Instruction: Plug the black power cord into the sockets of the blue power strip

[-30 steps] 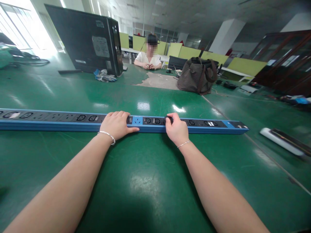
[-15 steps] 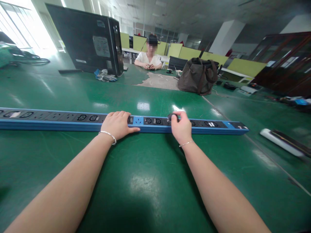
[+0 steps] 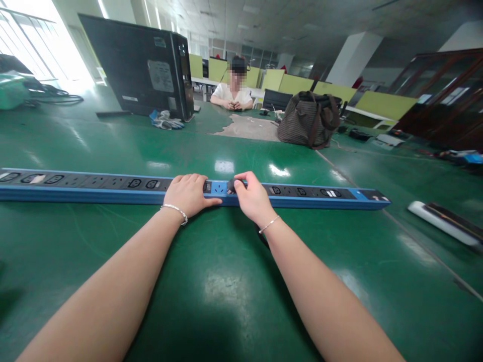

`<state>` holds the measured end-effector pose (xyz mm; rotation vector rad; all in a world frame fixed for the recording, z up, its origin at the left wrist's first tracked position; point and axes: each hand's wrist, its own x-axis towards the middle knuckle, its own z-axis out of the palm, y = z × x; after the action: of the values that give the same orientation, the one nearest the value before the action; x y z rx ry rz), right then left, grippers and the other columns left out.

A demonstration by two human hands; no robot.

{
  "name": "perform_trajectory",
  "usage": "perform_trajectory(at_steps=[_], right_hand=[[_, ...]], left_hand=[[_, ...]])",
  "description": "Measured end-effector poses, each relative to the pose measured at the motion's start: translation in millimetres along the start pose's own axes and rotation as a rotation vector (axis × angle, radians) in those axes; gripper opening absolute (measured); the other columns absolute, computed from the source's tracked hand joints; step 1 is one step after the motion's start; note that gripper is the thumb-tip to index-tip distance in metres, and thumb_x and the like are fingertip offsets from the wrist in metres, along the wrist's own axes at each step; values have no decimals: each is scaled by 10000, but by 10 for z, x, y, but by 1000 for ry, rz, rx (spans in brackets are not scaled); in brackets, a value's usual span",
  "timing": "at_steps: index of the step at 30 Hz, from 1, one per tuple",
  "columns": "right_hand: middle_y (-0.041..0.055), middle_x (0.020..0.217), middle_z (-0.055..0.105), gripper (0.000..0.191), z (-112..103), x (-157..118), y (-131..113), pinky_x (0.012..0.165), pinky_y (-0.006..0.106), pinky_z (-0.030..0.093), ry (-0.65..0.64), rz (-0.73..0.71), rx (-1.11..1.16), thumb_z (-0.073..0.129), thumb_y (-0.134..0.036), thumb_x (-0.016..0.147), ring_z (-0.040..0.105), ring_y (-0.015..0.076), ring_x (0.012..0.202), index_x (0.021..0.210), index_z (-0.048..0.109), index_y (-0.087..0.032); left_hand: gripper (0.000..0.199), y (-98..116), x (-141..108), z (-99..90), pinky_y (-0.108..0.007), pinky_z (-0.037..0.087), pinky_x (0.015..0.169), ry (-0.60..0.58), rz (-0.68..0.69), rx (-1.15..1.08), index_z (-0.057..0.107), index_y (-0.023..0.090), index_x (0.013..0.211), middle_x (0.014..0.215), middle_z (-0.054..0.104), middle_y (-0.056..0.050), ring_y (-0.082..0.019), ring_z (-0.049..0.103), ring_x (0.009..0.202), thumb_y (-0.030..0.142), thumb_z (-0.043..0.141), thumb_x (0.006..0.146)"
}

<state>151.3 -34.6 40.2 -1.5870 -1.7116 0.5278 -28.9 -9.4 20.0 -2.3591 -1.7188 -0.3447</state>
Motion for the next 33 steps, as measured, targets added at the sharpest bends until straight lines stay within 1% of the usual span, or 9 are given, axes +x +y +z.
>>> perform_trajectory(at_steps=[2, 5, 8, 11, 14, 19, 23, 27, 33], right_hand=[[23, 871, 656, 238, 113, 23, -119, 784, 288, 460, 4, 23, 7, 382, -321, 872, 614, 151, 808, 1019, 534, -211], [45, 901, 661, 237, 214, 80, -202, 800, 315, 458, 20, 54, -44, 383, -323, 867, 622, 184, 851, 1018, 533, -217], [67, 945, 665, 247, 235, 99, -258, 809, 341, 459, 12, 76, -134, 367, -322, 869, 630, 212, 891, 1037, 521, -226], [75, 922, 673, 255, 228, 64, -350, 788, 362, 470, -1, 101, -238, 344, -321, 882, 645, 234, 875, 1063, 501, -232], [84, 883, 680, 258, 254, 2, -468, 759, 380, 482, -8, 112, -365, 325, -311, 899, 662, 248, 831, 1090, 475, -224], [125, 862, 691, 288, 351, -60, -614, 705, 374, 498, -14, 71, -521, 301, -270, 908, 679, 251, 765, 1144, 428, -166], [157, 880, 696, 318, 371, -62, -675, 711, 374, 502, -42, 93, -545, 273, -214, 905, 685, 243, 764, 1178, 414, -132], [179, 920, 692, 350, 363, -62, -714, 726, 380, 503, -56, 121, -522, 269, -183, 898, 687, 236, 769, 1216, 401, -116], [181, 938, 688, 323, 398, -47, -710, 729, 372, 504, -59, 133, -508, 280, -157, 889, 687, 225, 774, 1181, 416, -126]], left_hand=[[741, 13, -1, 2, -385, 368, 898, 20, 7, -4, 544, 169, 1134, 1104, 644, -118, -283, 571, 1046, 754, 470, 685], [707, 27, -2, 7, -385, 363, 900, 37, 7, -22, 553, 173, 1118, 1092, 647, -115, -281, 571, 1046, 741, 440, 713], [670, 37, -3, 16, -386, 360, 900, 44, 4, -38, 567, 179, 1087, 1086, 649, -110, -280, 569, 1047, 726, 432, 724], [633, 42, -4, 25, -385, 348, 915, 51, 6, -43, 566, 178, 1093, 1091, 647, -109, -277, 561, 1060, 687, 450, 735], [544, 43, -7, 24, -380, 340, 924, 51, 11, -40, 562, 177, 1118, 1102, 643, -109, -267, 551, 1083, 589, 450, 779], [380, 42, -14, -22, -375, 353, 894, 25, 20, -44, 566, 183, 1117, 1107, 641, -102, -250, 560, 1068, 390, 399, 846], [342, 40, -18, -57, -375, 362, 879, 1, 31, -31, 569, 194, 1105, 1102, 642, -95, -245, 561, 1058, 324, 361, 867], [354, 30, -21, -65, -380, 366, 878, -12, 41, -27, 560, 195, 1127, 1125, 637, -96, -251, 556, 1067, 284, 334, 870], [364, 16, -10, -53, -386, 364, 892, -22, 39, -28, 558, 199, 1133, 1130, 636, -105, -250, 552, 1075, 269, 320, 866]])
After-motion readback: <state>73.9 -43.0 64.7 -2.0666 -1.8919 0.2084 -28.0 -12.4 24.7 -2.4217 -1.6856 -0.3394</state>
